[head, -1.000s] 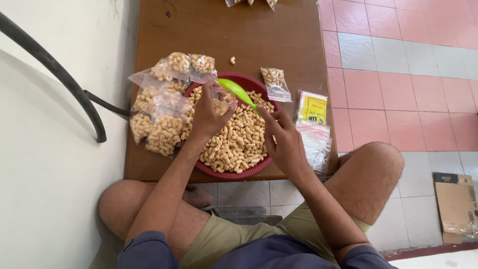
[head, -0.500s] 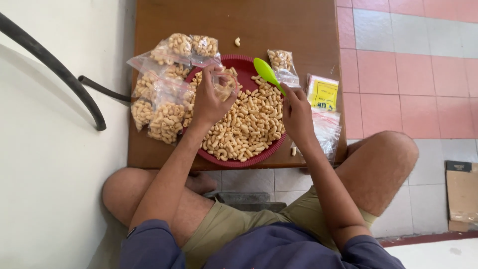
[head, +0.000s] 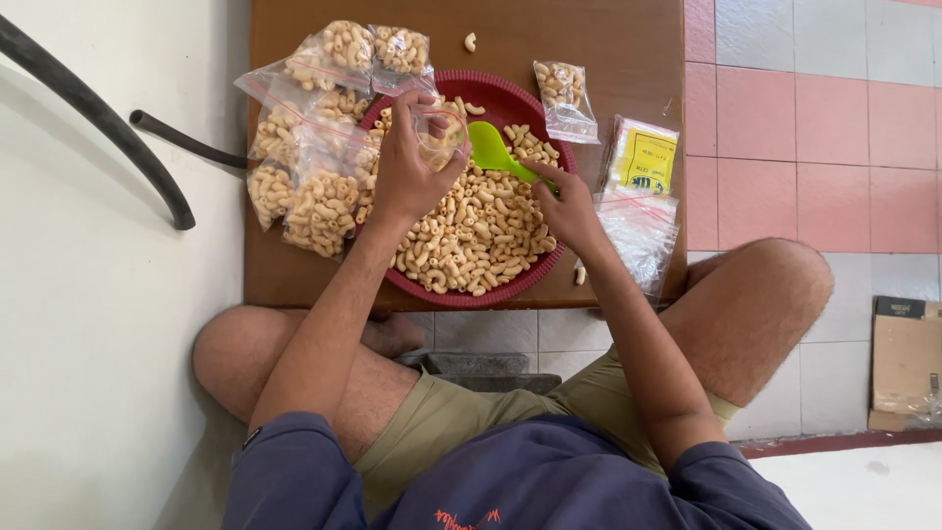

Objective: The person scoops cashew nuts from a red basket into small plastic bags using a green spoon and seals the bags by hand.

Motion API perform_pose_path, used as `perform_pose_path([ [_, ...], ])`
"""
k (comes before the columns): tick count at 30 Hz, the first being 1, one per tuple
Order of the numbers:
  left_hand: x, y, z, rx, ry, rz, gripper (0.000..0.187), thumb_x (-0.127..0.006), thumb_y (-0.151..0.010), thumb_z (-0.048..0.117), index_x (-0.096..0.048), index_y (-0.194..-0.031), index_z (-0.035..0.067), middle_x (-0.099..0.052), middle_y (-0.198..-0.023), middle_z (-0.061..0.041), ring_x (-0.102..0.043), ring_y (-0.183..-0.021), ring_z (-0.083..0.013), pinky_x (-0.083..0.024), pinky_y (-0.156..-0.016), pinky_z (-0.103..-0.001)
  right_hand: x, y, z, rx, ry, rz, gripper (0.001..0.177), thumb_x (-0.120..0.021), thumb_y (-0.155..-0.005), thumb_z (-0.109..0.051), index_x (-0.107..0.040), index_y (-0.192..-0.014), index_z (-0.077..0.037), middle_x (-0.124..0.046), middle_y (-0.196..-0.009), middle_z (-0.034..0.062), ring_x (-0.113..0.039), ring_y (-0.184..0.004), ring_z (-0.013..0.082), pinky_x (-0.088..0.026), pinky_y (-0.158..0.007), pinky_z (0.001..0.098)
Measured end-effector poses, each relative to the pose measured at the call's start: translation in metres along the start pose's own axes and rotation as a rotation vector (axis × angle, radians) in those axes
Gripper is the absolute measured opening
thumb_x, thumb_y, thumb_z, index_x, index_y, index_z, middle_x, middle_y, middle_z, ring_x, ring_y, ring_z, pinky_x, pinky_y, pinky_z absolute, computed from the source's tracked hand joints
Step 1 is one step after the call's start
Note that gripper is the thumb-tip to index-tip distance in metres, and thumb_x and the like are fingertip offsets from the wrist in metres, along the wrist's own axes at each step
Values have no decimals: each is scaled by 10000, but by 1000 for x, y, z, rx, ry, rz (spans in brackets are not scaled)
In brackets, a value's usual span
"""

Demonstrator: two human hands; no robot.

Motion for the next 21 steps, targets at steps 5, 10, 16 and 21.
perform_pose_path([
  [5,0,-1,2,-32,6,7,579,-816,-922,184,-404,-1330,181,-648,-1086,-70,-677,-966,-174,-635,-823,-343,13,14,-17,-110,-214,-5,430,-491,-1082,-159,-703,-1449,-87,-575,-726,-22,-437,-560,70,-342,-501,236],
  [10,-1,0,-1,-20,-10,2,602,-817,-901,180,-400,-1335,187,-644,-1104,-79,-685,-994,-180,-635,-799,-349,29,33,-36,-26,-382,28,409,-489,-1116,-123,-658,-1481,-45,-515,-756,-30,-398,-583,58,-325,-499,208],
  [16,-2,-1,3,97,32,-43,605,-827,-913,207,-394,-1336,196,-710,-1135,-142,-801,-866,-253,-663,-648,-311,36,64,-80,255,-133,185,402,-478,-1142,-128,-600,-1519,-64,-711,-1000,80,-476,-631,87,-344,-498,229],
  [21,-1,-1,7,90,21,-42,598,-828,-926,221,-383,-1325,204,-696,-1260,-170,-823,-908,-267,-677,-634,-297,30,76,-84,507,135,273,421,-496,-1178,-84,-533,-1596,-108,-581,-1063,123,-543,-888,194,-412,-664,324],
])
Point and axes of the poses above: each hand's wrist, its own y-axis away from the middle knuckle, its own x-axis out of the back of the hand, z = x × y, the point moved 2 cm from there along -y, towards the middle knuckle
